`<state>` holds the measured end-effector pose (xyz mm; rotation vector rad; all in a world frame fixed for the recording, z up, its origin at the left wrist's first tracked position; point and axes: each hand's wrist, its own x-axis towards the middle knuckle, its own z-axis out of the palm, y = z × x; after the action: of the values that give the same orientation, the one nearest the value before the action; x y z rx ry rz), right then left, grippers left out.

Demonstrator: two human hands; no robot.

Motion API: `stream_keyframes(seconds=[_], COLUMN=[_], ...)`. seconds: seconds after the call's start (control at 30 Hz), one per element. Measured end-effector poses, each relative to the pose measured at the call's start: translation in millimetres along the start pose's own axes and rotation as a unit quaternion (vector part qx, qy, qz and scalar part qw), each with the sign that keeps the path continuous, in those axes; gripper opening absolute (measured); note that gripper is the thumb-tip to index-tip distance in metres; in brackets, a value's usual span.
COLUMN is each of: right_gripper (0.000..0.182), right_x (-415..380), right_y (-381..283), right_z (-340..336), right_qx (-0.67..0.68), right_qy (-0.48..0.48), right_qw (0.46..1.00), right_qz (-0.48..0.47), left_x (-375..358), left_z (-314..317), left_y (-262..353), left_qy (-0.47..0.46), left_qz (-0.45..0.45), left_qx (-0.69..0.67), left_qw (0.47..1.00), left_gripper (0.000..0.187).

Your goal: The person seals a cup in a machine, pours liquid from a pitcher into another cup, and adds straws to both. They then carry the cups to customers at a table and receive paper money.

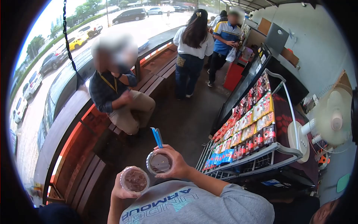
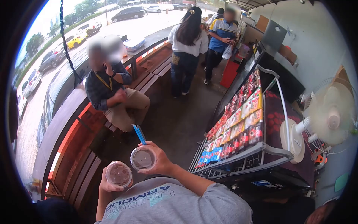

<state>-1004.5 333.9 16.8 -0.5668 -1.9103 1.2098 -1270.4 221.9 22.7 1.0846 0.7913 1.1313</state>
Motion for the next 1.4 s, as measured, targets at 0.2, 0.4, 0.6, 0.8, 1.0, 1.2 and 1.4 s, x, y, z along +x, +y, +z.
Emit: stream_keyframes(seconds=[0.2,0.4,0.6,0.8,1.0,1.2,1.4], right_gripper=[0.085,0.083,0.085,0.087,0.087,0.083,0.082], right_x=[70.5,143.3,210.0,288.4,350.9,409.6,490.6], right_y=[13.8,42.3,101.0,171.4,220.6,278.0,356.5], right_z=[-3.3,-13.8,-73.8,-209.3,-348.3,-452.6,-557.8], right_qx=[-0.003,0.036,0.042,0.038,0.057,0.003,-0.031], right_qy=[-0.019,-0.011,-0.010,0.024,0.108,0.212,0.274], right_qw=[0.998,0.997,0.998,0.998,0.992,0.977,0.961], right_qz=[-0.057,-0.061,-0.053,-0.049,-0.010,0.031,0.025], left_x=[0.8,36.8,152.4,359.7,564.1,746.9,951.8], left_z=[-29.4,-44.6,-70.5,-98.7,-100.7,-108.7,-134.8], left_y=[-7.9,-1.1,-8.1,-18.8,-10.1,2.1,-18.2], left_qy=[0.038,0.090,0.073,0.007,-0.031,-0.108,-0.185], left_qz=[0.007,-0.015,-0.036,-0.037,0.010,-0.037,-0.058], left_qx=[0.002,0.008,0.018,0.029,0.000,-0.050,-0.049], left_qw=[0.999,0.996,0.997,0.999,0.999,0.992,0.980], left_gripper=[0.093,0.092,0.093,0.093,0.092,0.084,0.085])
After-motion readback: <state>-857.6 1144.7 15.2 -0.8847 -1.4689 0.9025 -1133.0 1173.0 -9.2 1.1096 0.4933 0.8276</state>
